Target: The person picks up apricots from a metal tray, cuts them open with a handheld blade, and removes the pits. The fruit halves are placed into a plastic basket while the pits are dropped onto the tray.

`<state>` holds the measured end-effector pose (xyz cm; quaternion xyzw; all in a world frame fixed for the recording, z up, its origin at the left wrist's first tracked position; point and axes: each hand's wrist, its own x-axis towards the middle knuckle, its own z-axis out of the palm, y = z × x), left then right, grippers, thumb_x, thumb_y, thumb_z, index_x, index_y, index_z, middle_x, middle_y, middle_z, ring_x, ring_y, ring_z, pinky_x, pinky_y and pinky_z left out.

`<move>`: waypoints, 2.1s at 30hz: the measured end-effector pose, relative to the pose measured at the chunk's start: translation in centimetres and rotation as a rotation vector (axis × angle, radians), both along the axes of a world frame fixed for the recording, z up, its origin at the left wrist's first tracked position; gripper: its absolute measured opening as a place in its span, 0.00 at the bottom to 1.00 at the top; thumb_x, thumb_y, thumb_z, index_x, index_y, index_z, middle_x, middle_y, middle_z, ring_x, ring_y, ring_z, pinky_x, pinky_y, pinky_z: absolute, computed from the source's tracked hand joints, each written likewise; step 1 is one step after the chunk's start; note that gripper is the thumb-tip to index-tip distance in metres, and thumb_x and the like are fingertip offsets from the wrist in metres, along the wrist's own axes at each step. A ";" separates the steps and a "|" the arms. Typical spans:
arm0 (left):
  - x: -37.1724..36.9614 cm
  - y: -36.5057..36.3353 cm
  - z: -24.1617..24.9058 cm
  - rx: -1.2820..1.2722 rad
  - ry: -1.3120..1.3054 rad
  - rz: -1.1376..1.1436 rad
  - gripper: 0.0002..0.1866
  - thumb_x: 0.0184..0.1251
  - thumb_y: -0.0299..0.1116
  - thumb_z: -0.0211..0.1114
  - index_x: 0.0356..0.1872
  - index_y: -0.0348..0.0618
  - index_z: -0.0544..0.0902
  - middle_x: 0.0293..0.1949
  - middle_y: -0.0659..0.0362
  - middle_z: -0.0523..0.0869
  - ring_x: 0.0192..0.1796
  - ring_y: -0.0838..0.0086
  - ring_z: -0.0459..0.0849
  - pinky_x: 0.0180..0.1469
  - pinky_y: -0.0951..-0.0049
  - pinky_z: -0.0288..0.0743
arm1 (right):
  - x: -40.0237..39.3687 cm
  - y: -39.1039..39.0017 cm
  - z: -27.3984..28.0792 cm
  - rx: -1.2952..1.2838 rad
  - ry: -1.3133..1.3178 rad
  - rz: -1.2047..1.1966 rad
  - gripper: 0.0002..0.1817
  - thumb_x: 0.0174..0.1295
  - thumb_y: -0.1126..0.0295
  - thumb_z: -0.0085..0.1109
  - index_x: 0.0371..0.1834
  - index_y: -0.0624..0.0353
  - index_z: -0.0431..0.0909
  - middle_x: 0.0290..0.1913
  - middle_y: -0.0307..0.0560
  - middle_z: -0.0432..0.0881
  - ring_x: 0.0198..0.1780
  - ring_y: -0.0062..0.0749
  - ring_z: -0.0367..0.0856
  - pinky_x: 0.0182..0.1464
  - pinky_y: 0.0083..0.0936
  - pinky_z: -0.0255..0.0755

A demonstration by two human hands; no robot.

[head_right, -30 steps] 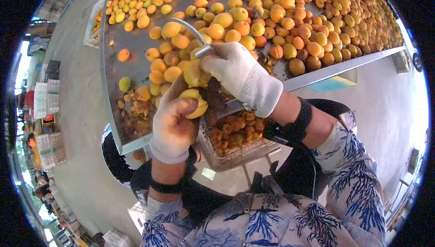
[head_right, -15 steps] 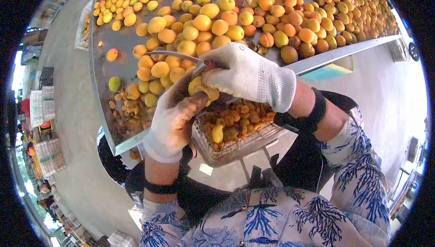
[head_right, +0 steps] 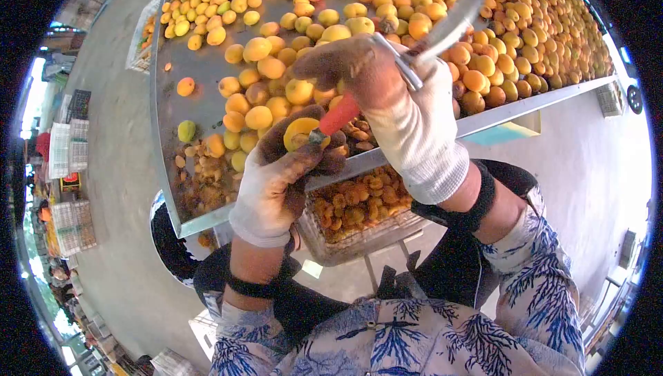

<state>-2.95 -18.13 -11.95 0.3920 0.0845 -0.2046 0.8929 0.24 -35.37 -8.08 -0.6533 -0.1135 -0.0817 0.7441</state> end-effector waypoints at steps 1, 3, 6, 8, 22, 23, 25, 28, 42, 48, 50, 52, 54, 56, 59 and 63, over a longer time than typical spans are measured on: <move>-0.1 0.2 -0.2 0.049 -0.012 -0.007 0.22 0.63 0.21 0.64 0.59 0.32 0.73 0.49 0.49 0.84 0.45 0.64 0.86 0.48 0.64 0.83 | 0.0 -0.1 -0.5 -0.003 -0.002 0.009 0.26 0.65 0.48 0.60 0.44 0.66 0.83 0.35 0.43 0.85 0.33 0.22 0.81 0.39 0.20 0.76; 0.0 0.4 -0.2 0.092 -0.028 -0.003 0.23 0.65 0.26 0.63 0.60 0.33 0.72 0.50 0.49 0.83 0.47 0.63 0.86 0.49 0.65 0.81 | -0.2 -0.1 -0.7 0.001 -0.159 0.047 0.26 0.62 0.51 0.64 0.46 0.68 0.82 0.35 0.44 0.85 0.34 0.25 0.83 0.39 0.21 0.77; 0.4 0.6 0.0 0.010 0.041 0.068 0.21 0.60 0.16 0.64 0.57 0.33 0.76 0.47 0.49 0.84 0.39 0.64 0.88 0.45 0.65 0.85 | -0.8 -0.3 0.6 -0.165 -0.053 0.033 0.25 0.58 0.53 0.69 0.44 0.67 0.83 0.36 0.44 0.86 0.35 0.26 0.84 0.40 0.23 0.78; 0.4 0.6 0.0 -0.007 0.061 0.149 0.22 0.59 0.16 0.65 0.56 0.33 0.76 0.47 0.50 0.84 0.39 0.66 0.88 0.43 0.67 0.85 | -0.7 -0.3 0.3 -0.317 -0.088 -0.005 0.23 0.55 0.52 0.71 0.40 0.63 0.85 0.36 0.46 0.86 0.36 0.28 0.85 0.41 0.25 0.79; 0.5 1.1 -0.1 0.184 0.008 0.170 0.20 0.57 0.13 0.65 0.53 0.29 0.77 0.42 0.51 0.85 0.37 0.68 0.87 0.39 0.70 0.86 | -0.5 0.2 0.2 -0.589 -0.338 0.029 0.08 0.49 0.71 0.73 0.33 0.57 0.86 0.32 0.43 0.84 0.34 0.31 0.84 0.37 0.24 0.77; 0.4 1.2 -0.1 0.210 -0.010 0.135 0.21 0.57 0.13 0.64 0.53 0.28 0.77 0.42 0.51 0.85 0.37 0.68 0.87 0.39 0.70 0.86 | -0.3 0.3 0.1 -0.609 -0.351 0.032 0.08 0.49 0.72 0.73 0.32 0.57 0.86 0.31 0.43 0.84 0.32 0.31 0.84 0.35 0.24 0.77; 0.2 1.3 0.1 0.232 -0.030 0.103 0.21 0.56 0.12 0.64 0.53 0.28 0.77 0.41 0.51 0.85 0.36 0.68 0.87 0.38 0.71 0.86 | -0.5 0.2 0.3 -0.503 -0.013 0.030 0.05 0.55 0.71 0.69 0.30 0.60 0.85 0.30 0.38 0.85 0.31 0.23 0.82 0.32 0.22 0.76; -0.1 1.1 0.8 0.250 -0.044 0.055 0.21 0.57 0.14 0.64 0.54 0.27 0.76 0.42 0.49 0.85 0.39 0.66 0.87 0.39 0.69 0.85 | 1.0 -0.6 -0.3 0.100 0.446 -0.005 0.12 0.64 0.63 0.62 0.37 0.63 0.83 0.29 0.42 0.84 0.29 0.24 0.83 0.29 0.21 0.76; 0.7 -0.9 -2.9 0.742 -0.346 0.502 0.18 0.71 0.42 0.63 0.51 0.36 0.80 0.37 0.63 0.84 0.38 0.84 0.77 0.44 0.83 0.71 | 0.4 2.6 -2.4 0.203 0.296 0.053 0.17 0.66 0.58 0.60 0.39 0.64 0.81 0.34 0.46 0.86 0.34 0.29 0.84 0.38 0.24 0.77; 1.5 -3.2 -3.6 0.580 -0.305 0.573 0.19 0.77 0.45 0.52 0.46 0.37 0.77 0.35 0.62 0.80 0.36 0.84 0.73 0.38 0.81 0.68 | 3.4 5.1 -2.0 0.760 0.273 0.007 0.22 0.71 0.57 0.52 0.19 0.48 0.58 0.18 0.31 0.50 0.19 0.21 0.51 0.27 0.28 0.66; 1.3 -3.1 -4.1 0.697 -0.302 0.570 0.19 0.77 0.45 0.51 0.49 0.37 0.76 0.38 0.59 0.81 0.38 0.79 0.77 0.40 0.78 0.73 | 4.0 5.4 -2.4 0.782 0.298 0.032 0.22 0.71 0.57 0.52 0.19 0.47 0.58 0.17 0.30 0.50 0.18 0.21 0.51 0.25 0.27 0.64; 1.5 -3.0 -3.4 0.819 -0.300 0.562 0.20 0.77 0.45 0.50 0.52 0.36 0.75 0.42 0.55 0.83 0.39 0.74 0.82 0.41 0.76 0.77 | 4.2 6.0 -2.4 0.808 0.373 -0.017 0.20 0.70 0.58 0.52 0.20 0.44 0.59 0.17 0.28 0.51 0.17 0.20 0.50 0.21 0.25 0.60; 1.7 -3.2 -3.1 0.646 -0.193 0.523 0.20 0.78 0.43 0.49 0.53 0.34 0.75 0.44 0.56 0.83 0.44 0.73 0.82 0.48 0.74 0.76 | 4.5 6.0 -3.1 0.802 0.402 -0.011 0.18 0.70 0.59 0.51 0.22 0.44 0.61 0.17 0.27 0.51 0.17 0.19 0.51 0.21 0.23 0.59; 2.0 -3.4 -4.5 0.610 -0.209 0.578 0.20 0.78 0.42 0.49 0.54 0.33 0.74 0.45 0.56 0.83 0.46 0.72 0.81 0.50 0.73 0.75 | 4.8 5.8 -3.6 0.798 0.434 -0.016 0.16 0.70 0.60 0.51 0.24 0.44 0.62 0.17 0.26 0.51 0.17 0.18 0.51 0.21 0.21 0.58; 1.8 -3.4 -5.1 0.594 -0.198 0.605 0.20 0.77 0.41 0.50 0.56 0.32 0.73 0.47 0.55 0.83 0.49 0.71 0.81 0.54 0.73 0.73 | 5.2 5.7 -3.6 0.818 0.441 -0.015 0.12 0.70 0.62 0.49 0.27 0.44 0.63 0.17 0.27 0.53 0.17 0.17 0.51 0.20 0.18 0.54; 2.0 -3.8 -4.8 0.627 -0.214 0.567 0.20 0.77 0.40 0.49 0.57 0.32 0.72 0.45 0.56 0.83 0.43 0.72 0.83 0.45 0.74 0.78 | 5.5 6.0 -3.1 0.752 0.505 -0.132 0.11 0.69 0.62 0.49 0.27 0.44 0.64 0.18 0.27 0.54 0.16 0.17 0.51 0.19 0.19 0.51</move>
